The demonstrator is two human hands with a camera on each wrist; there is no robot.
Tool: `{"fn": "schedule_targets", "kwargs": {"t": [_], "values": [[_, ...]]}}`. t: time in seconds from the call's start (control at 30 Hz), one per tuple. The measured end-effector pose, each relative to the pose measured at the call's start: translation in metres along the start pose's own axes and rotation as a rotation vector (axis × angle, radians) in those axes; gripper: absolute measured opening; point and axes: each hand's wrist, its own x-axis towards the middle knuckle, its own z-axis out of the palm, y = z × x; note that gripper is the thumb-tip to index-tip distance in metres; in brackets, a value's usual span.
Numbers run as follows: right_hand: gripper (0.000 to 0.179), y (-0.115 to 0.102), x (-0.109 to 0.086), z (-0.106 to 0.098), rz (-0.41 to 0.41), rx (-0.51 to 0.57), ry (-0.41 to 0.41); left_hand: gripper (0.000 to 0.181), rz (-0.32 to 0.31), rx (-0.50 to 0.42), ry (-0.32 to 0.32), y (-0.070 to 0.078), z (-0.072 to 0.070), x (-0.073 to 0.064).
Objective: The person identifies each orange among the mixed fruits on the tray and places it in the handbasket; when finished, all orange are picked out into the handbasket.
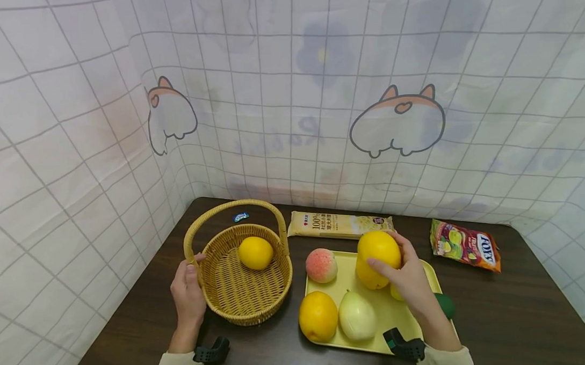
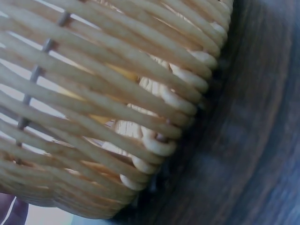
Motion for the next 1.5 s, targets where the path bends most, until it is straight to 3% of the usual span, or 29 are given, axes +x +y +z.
{"fn": "schedule_targets", "kwargs": {"t": [0.1, 0.43, 0.7, 0.97, 1.2, 1.5], "values": [[0.082, -0.003, 0.0, 0.009, -0.014, 0.004, -0.009, 0.039, -0.009, -0.029, 0.006, -0.008, 0.0, 0.0], [0.073, -0.008, -0.008, 0.041, -0.116, 0.028, -0.022, 0.038, 0.005, -0.04, 0.019, -0.008, 0.003, 0.002], [0.073, -0.007, -0.015, 0.066, -0.167, -0.028, -0.039, 0.038, 0.011, -0.023, 0.027, -0.007, 0.003, 0.002], [0.072, -0.006, -0.021, 0.096, -0.177, 0.044, -0.105, 0.038, 0.016, -0.006, 0.033, -0.005, 0.002, 0.001], [0.073, -0.008, -0.024, 0.122, -0.223, 0.007, -0.126, 0.039, 0.019, -0.005, 0.039, -0.01, 0.002, 0.001], [0.075, -0.011, -0.027, 0.156, -0.295, 0.005, -0.21, 0.037, 0.0, -0.018, 0.052, -0.008, 0.004, -0.002]]}}
